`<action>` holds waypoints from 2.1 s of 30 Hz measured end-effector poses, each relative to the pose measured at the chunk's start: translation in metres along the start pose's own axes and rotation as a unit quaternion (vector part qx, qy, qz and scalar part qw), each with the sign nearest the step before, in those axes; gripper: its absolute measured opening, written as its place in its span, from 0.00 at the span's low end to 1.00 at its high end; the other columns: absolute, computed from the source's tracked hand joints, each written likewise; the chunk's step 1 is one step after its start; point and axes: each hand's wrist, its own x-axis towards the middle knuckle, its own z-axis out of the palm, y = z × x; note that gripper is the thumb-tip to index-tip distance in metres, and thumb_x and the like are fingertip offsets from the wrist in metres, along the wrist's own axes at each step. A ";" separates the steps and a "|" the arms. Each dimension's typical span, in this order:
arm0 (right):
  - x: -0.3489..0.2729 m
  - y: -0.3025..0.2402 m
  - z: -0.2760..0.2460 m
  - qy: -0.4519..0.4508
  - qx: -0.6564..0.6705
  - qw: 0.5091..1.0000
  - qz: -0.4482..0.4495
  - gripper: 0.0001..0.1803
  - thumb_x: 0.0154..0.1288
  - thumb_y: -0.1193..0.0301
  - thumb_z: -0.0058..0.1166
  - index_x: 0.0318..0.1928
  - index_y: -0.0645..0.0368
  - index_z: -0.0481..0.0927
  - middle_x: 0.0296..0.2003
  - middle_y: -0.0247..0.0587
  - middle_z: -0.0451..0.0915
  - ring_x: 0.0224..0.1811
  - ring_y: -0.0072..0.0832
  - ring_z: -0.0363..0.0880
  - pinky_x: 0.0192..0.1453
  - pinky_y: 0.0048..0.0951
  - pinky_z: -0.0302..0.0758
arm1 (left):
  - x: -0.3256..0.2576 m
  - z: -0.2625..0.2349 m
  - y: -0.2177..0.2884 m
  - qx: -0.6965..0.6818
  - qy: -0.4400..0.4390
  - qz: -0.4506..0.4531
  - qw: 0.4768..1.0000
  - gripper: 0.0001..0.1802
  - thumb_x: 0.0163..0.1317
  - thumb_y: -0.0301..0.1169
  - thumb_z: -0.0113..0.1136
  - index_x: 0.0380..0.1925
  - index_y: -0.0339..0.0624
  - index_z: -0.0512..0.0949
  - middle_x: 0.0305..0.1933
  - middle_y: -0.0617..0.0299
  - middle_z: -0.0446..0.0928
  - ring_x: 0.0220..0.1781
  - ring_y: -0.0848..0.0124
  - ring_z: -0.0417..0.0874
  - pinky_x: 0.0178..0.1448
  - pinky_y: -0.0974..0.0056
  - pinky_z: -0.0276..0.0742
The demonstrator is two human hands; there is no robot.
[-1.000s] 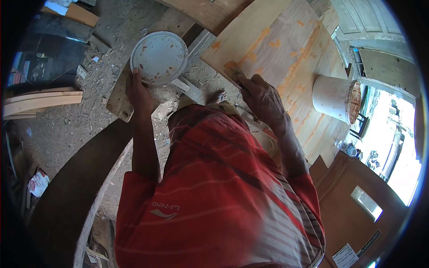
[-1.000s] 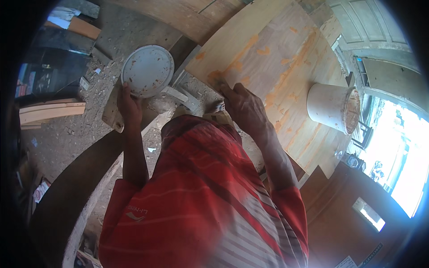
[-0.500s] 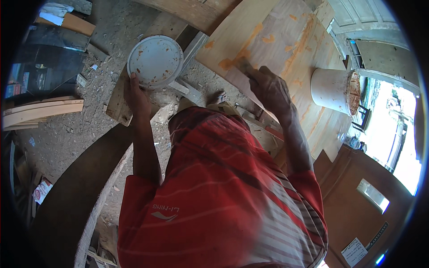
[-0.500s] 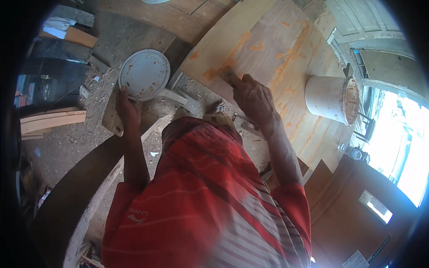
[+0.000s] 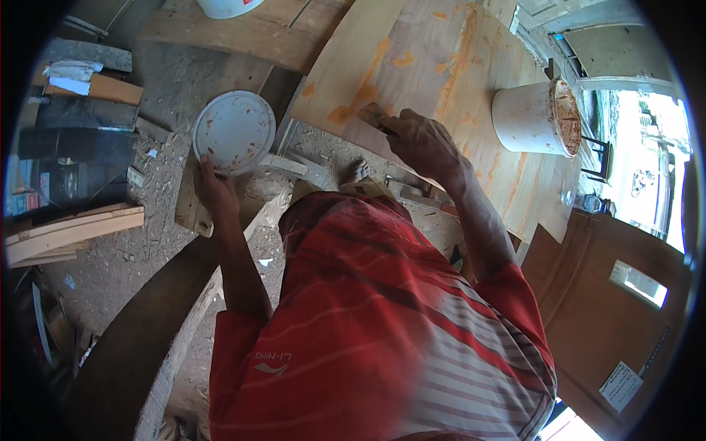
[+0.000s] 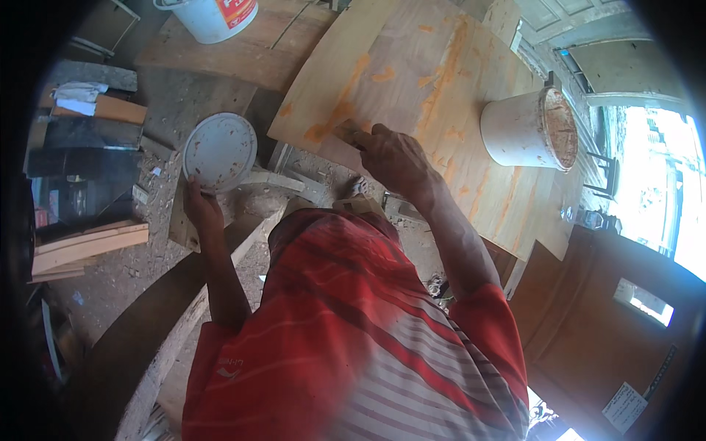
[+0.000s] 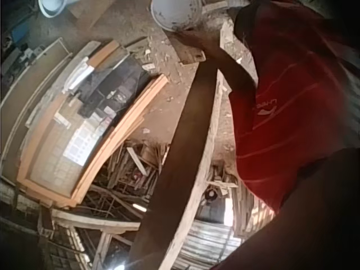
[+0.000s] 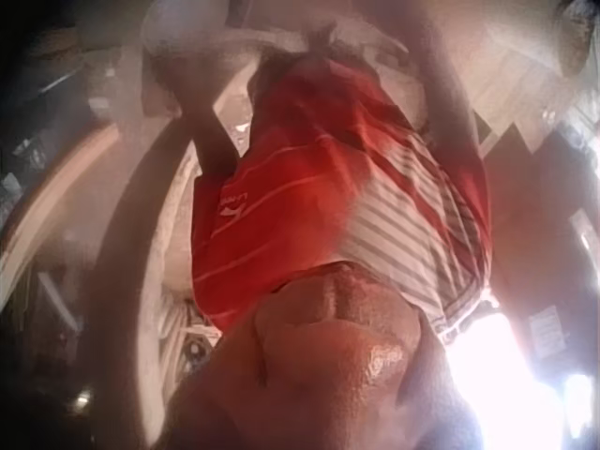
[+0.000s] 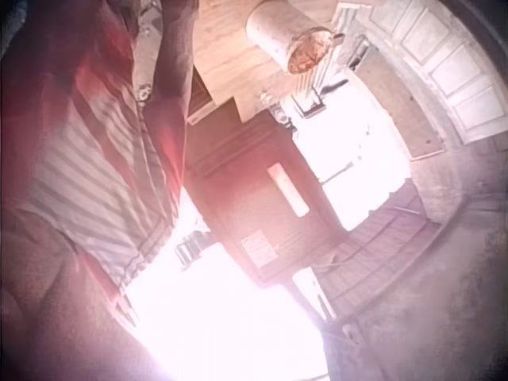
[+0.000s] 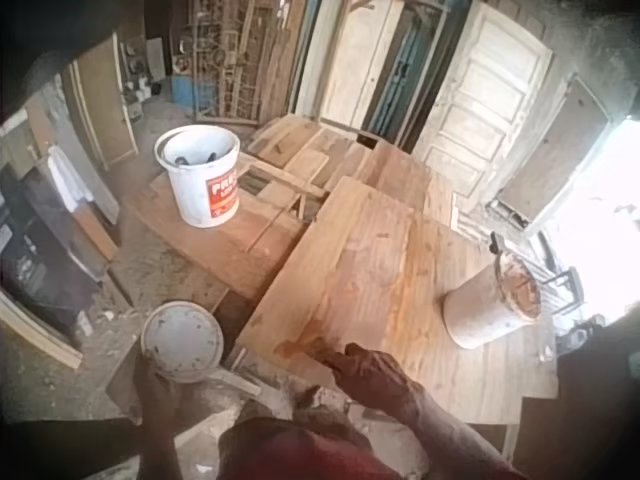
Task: The person applies wood filler to a wooden board with a scraper, stirs the filler in a bucket, and adds water from a bottle.
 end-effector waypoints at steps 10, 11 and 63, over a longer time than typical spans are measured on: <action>-0.063 0.023 -0.054 0.192 0.172 0.961 0.100 0.15 0.70 0.77 0.57 0.56 0.62 0.82 0.38 0.50 0.81 0.36 0.45 0.83 0.41 0.42 0.78 | 0.014 0.022 -0.004 -0.129 0.006 -0.032 0.991 0.30 0.78 0.41 0.50 0.71 0.34 0.65 0.72 0.48 0.69 0.72 0.56 0.72 0.76 0.50 0.68; -0.068 0.026 -0.074 0.212 0.162 0.958 0.101 0.15 0.70 0.78 0.56 0.56 0.63 0.81 0.37 0.49 0.80 0.35 0.44 0.83 0.41 0.41 0.78 | 0.012 0.033 0.002 -0.120 0.006 -0.027 0.992 0.30 0.78 0.41 0.49 0.72 0.33 0.64 0.72 0.47 0.69 0.73 0.56 0.72 0.77 0.50 0.67; -0.148 0.303 -0.249 -0.052 0.280 0.915 0.286 0.14 0.77 0.69 0.50 0.36 0.66 0.80 0.26 0.36 0.80 0.23 0.20 0.77 0.28 0.27 0.75 | 0.070 0.250 0.022 0.223 0.009 0.167 0.960 0.27 0.68 0.38 0.61 0.60 0.29 0.75 0.55 0.51 0.79 0.55 0.64 0.82 0.62 0.61 0.79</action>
